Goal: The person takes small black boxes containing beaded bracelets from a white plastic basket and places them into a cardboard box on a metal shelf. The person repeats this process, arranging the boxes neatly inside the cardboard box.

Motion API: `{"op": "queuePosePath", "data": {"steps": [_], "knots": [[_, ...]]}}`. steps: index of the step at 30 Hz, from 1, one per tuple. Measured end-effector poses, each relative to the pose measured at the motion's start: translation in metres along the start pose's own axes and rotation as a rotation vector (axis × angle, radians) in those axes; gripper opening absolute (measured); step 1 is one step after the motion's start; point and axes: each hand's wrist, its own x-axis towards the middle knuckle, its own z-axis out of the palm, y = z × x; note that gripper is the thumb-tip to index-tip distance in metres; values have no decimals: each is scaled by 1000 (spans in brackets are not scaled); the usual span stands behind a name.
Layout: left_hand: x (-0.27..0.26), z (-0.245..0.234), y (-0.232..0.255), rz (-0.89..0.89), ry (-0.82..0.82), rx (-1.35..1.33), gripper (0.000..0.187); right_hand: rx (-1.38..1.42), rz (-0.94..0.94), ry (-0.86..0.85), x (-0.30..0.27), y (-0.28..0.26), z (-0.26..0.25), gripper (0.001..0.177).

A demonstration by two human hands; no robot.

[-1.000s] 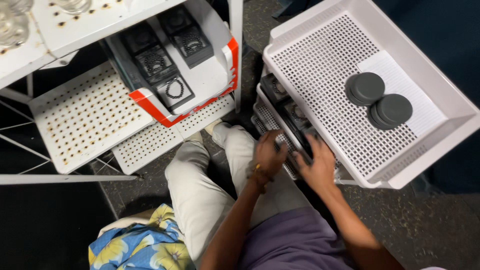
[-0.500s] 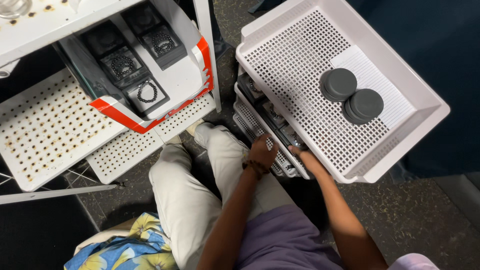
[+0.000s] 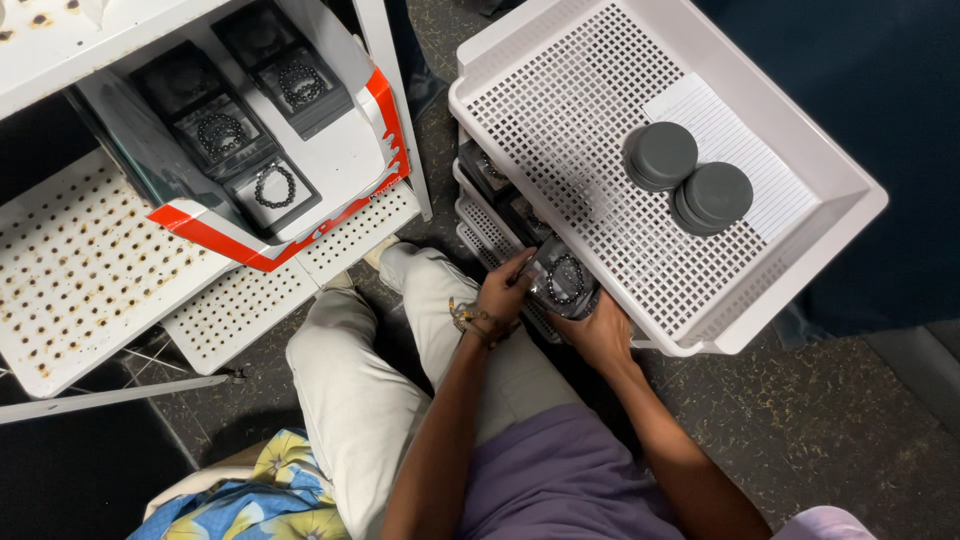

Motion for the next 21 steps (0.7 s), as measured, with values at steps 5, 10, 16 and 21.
{"op": "queuePosePath", "data": {"steps": [5,10,16,21], "knots": [[-1,-1,-6,14,93,-21,44,150,-60,78,-10,-15,-9,96],[-2,-2,-3,-13,137,-103,46,310,-62,30,20,27,13,75],[-4,-2,3,-18,171,-186,45,338,-50,-22,42,42,34,26],[-13,-3,7,-2,333,-272,46,705,-185,-74,51,42,51,68]]}}
